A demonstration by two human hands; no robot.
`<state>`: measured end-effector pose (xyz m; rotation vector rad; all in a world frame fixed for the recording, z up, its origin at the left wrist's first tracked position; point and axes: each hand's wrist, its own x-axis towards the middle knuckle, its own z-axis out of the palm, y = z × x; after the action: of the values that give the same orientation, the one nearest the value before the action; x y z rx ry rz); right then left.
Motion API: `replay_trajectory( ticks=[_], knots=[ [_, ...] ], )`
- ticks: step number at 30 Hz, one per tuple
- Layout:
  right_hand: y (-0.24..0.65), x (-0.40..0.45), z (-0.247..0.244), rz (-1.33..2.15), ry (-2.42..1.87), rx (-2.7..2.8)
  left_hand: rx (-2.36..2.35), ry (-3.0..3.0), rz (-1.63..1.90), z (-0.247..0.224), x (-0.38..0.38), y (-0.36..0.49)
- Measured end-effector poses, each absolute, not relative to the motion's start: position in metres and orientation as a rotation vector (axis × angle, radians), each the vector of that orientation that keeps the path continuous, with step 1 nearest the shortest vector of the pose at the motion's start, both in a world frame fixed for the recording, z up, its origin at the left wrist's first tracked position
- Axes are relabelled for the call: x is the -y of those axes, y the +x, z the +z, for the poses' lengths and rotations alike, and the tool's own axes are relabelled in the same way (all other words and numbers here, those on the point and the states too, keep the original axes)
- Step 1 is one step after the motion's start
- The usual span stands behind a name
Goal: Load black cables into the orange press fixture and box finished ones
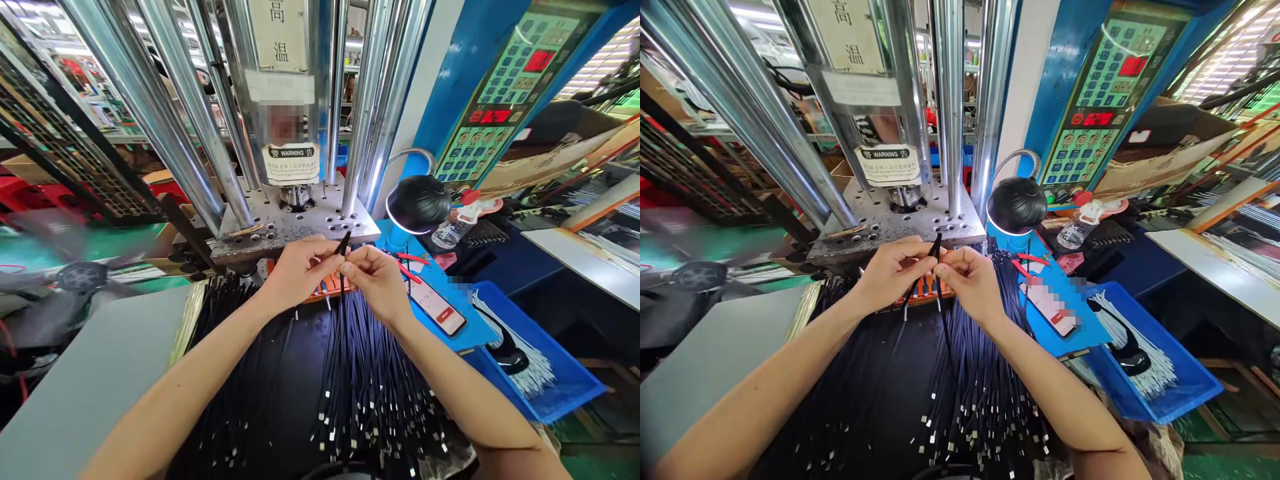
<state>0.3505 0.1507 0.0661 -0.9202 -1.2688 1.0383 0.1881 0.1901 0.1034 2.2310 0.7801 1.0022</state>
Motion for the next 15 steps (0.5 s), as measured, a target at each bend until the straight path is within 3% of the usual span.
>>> replay_trajectory(
  ticks=[5, 10, 15],
  knots=[
    [0.357, -0.147, 0.06, 0.996, -0.918, 1.408, -0.734, 2.176, 0.953, 0.123, -0.199, 0.205],
    [0.354, -0.14, 0.035, 0.873, -1.059, 1.759, -0.724, 2.176, 1.193, 0.148, -0.201, 0.219],
    [0.36, -0.152, 0.024, 0.694, -1.176, 1.744, -0.722, 2.156, 1.259, 0.167, -0.198, 0.221]
  ],
)
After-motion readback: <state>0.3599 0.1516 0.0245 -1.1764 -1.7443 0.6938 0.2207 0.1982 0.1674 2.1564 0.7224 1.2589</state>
